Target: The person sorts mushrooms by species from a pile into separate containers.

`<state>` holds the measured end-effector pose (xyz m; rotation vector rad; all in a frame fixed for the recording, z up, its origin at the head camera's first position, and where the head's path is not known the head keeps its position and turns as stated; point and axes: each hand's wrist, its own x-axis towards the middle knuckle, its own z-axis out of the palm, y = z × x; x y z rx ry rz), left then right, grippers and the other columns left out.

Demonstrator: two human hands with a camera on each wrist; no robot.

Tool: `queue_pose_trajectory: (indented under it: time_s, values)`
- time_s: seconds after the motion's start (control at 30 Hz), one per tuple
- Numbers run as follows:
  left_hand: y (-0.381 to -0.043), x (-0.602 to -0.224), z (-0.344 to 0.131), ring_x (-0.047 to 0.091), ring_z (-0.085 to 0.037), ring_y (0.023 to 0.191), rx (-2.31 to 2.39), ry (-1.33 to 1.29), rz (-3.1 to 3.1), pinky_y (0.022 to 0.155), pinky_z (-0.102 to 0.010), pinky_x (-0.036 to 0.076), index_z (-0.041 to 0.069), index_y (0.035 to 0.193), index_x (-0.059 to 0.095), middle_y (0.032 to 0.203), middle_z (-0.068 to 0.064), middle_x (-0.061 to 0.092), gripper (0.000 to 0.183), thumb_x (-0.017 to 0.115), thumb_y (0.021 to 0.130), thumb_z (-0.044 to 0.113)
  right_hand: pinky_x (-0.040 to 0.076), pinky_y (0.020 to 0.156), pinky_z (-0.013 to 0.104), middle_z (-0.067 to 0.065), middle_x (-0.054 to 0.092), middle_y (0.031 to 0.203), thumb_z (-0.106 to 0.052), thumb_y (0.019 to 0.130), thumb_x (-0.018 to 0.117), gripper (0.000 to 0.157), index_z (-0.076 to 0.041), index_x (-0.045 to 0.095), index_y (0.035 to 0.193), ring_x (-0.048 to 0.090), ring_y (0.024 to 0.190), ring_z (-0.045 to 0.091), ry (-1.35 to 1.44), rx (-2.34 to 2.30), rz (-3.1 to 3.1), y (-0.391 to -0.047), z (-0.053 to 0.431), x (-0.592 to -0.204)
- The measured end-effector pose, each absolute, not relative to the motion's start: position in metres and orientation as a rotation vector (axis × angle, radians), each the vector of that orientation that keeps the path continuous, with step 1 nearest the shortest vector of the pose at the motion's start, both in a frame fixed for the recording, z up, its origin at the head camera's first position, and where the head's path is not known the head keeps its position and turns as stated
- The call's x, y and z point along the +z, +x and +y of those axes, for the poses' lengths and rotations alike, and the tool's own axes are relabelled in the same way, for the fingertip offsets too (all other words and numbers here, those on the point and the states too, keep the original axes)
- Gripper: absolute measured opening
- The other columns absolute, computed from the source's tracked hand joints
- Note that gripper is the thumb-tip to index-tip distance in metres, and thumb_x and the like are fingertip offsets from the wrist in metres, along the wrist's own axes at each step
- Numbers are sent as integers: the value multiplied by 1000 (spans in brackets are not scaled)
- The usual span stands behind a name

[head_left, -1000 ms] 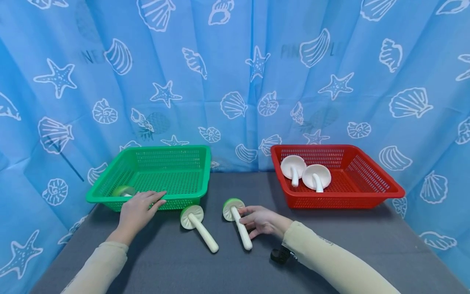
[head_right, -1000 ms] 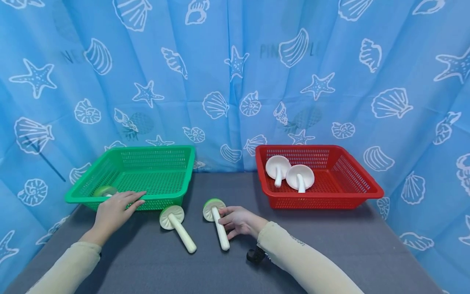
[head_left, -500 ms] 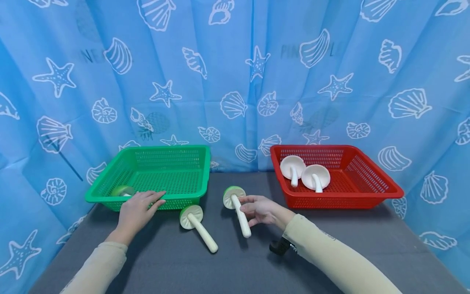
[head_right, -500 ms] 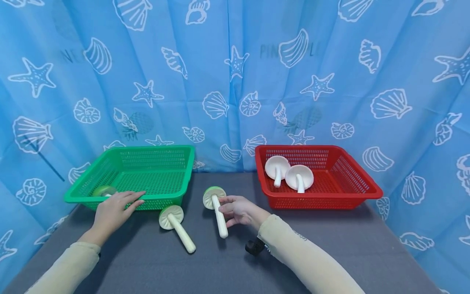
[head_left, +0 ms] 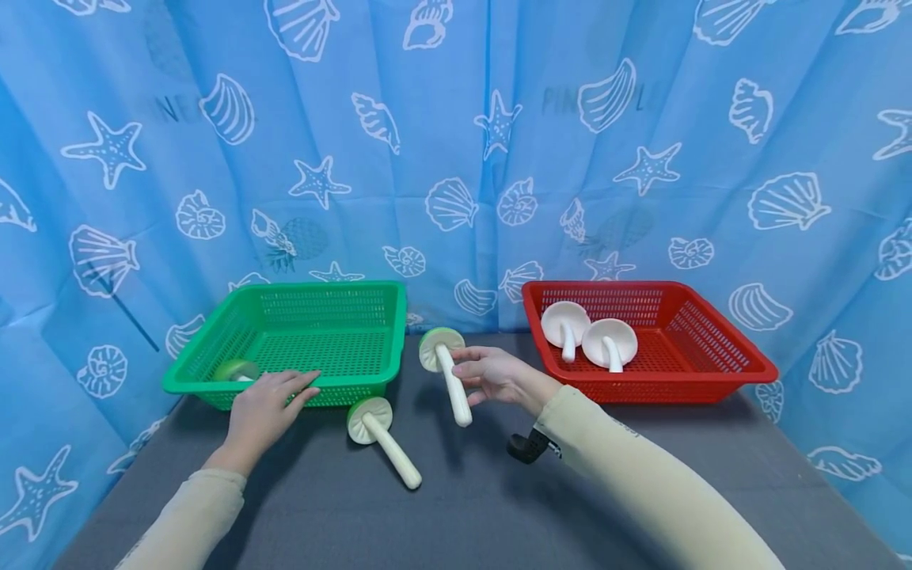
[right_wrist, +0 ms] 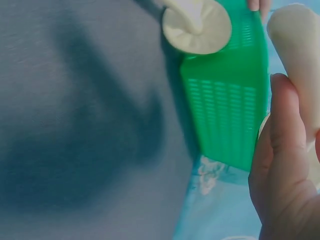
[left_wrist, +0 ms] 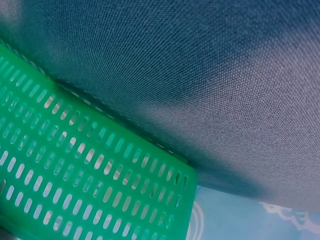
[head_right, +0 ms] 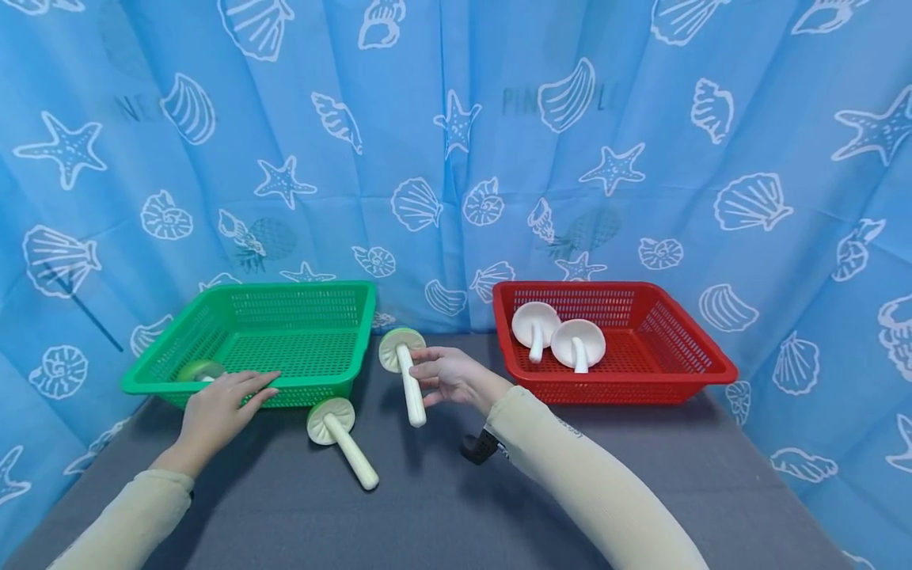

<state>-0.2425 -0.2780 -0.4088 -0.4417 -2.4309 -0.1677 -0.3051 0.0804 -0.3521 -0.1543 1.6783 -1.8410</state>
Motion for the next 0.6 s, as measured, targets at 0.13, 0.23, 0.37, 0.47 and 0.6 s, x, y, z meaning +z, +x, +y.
queue_pose_trajectory:
  time_s: [0.13,0.23,0.37,0.47,0.6]
  values:
    - [-242,-408,-278,67,-31,87,-179,-437,-2441,68,-49,54,14,118,72,100,-9,71,38,71,86,33,53,55,28,10,54,110,-3,101,48,46,1,37,146,55,90,19,-152,-1851,1687,-309,68,-343]
    - [-242,-407,-278,67,-31,89,-180,-443,-2437,69,-50,54,14,119,72,100,-9,71,37,70,86,33,54,57,30,10,53,112,-2,101,48,46,0,38,146,55,91,19,-147,-1864,1684,-312,58,-336]
    - [-243,-408,-279,67,-31,88,-178,-447,-2419,66,-48,55,14,118,73,100,-9,72,37,69,87,34,54,58,31,11,53,114,-2,101,48,46,-1,38,147,56,92,20,-152,-1881,1684,-317,45,-328]
    - [-244,-409,-279,67,-31,88,-180,-451,-2414,68,-48,55,14,118,73,99,-8,71,37,69,88,35,54,58,32,11,54,113,-2,101,49,46,-2,40,146,56,92,20,-134,-1898,1689,-321,36,-324]
    - [-244,-408,-278,66,-31,90,-182,-435,-2449,75,-51,54,14,119,72,101,-9,71,37,72,86,31,53,57,32,10,54,109,-1,101,49,45,-3,42,145,56,89,20,-107,-1912,1675,-327,26,-320]
